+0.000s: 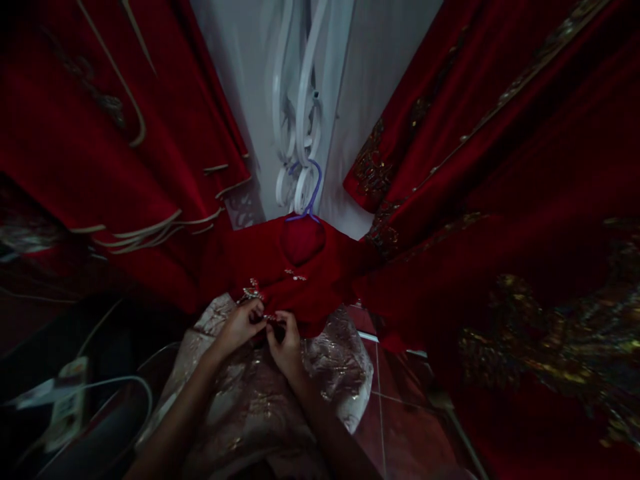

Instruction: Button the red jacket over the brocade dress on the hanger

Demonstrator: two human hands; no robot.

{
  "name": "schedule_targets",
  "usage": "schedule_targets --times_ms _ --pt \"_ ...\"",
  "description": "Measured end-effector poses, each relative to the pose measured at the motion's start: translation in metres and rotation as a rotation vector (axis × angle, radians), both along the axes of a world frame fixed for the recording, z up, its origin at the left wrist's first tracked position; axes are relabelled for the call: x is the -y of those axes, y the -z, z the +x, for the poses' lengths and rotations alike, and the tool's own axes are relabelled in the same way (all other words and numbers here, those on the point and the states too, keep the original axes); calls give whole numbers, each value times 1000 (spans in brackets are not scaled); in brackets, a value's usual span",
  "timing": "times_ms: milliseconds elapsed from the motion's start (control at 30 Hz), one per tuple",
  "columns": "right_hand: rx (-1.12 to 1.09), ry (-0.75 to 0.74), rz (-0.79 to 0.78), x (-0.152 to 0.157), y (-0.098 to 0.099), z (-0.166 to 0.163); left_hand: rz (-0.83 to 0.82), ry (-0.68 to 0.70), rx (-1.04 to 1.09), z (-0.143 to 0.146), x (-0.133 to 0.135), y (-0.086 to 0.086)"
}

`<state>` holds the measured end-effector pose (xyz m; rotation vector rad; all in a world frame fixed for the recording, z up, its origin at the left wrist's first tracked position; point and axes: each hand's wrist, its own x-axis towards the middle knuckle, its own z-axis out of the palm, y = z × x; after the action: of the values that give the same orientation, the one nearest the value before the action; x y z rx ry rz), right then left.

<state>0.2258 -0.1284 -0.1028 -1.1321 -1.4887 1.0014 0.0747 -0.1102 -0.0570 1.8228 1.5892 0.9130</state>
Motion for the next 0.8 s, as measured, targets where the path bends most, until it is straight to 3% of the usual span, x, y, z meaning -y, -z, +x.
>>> schedule_targets --times_ms 200,433,533,667,800 --pt "99 166 33 -5 -6 -22 -91 189 217 -20 4 -1" --pt "28 267 -57 3 -22 -36 -237 368 256 -37 -21 -13" --pt "39 329 -89 8 -28 -42 -280 385 256 -37 -25 -13" --pt "21 412 -92 20 -31 -52 -282 350 299 -40 -21 1" --pt "19 355 -59 32 -32 -51 -243 309 377 -44 -9 16"
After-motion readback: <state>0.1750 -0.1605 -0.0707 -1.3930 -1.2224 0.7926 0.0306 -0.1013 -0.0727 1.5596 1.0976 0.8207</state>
